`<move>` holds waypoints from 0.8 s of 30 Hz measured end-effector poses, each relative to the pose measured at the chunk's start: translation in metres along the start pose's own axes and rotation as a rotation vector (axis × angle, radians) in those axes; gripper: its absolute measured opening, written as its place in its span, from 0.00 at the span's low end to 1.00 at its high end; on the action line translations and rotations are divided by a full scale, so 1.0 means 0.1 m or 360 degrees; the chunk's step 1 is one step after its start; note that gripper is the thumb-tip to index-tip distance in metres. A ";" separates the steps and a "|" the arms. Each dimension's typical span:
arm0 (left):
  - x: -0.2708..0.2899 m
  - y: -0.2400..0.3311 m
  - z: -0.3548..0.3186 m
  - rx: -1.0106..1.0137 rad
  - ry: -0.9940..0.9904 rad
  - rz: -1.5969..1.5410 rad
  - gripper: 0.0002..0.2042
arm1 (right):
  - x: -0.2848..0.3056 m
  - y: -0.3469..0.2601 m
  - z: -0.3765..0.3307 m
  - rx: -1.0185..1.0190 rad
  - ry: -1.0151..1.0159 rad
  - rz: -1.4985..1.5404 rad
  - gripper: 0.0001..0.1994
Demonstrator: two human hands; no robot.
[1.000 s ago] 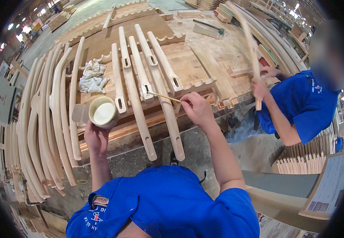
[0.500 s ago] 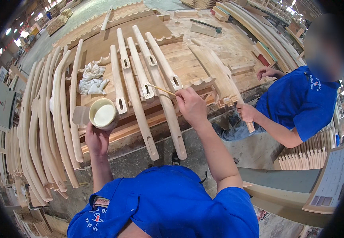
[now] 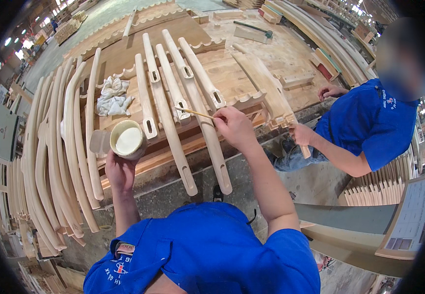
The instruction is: The person applies glue to the ends of wooden chair legs using a small brush and a container of white adhesive. After gluing several pieces, the person picks up two legs and places them into a stack of similar wooden parts.
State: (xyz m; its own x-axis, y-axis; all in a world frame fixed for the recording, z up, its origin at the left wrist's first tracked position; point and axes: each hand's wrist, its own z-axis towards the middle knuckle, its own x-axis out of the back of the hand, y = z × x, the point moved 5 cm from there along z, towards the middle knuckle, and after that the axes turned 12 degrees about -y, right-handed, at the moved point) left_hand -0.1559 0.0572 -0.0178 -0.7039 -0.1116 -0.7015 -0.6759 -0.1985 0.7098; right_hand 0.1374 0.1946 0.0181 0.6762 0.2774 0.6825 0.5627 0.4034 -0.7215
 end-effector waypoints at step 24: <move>-0.01 0.02 -0.04 -0.0037 0.0080 0.0079 0.21 | 0.08 -0.11 -0.31 0.0005 0.0208 -0.0308 0.04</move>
State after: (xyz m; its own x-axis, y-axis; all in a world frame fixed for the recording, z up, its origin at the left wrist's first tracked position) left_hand -0.1558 0.0530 -0.0160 -0.7240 -0.1704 -0.6684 -0.6350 -0.2139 0.7424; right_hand 0.1516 0.1657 0.0277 0.6120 0.0795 0.7868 0.6865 0.4406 -0.5785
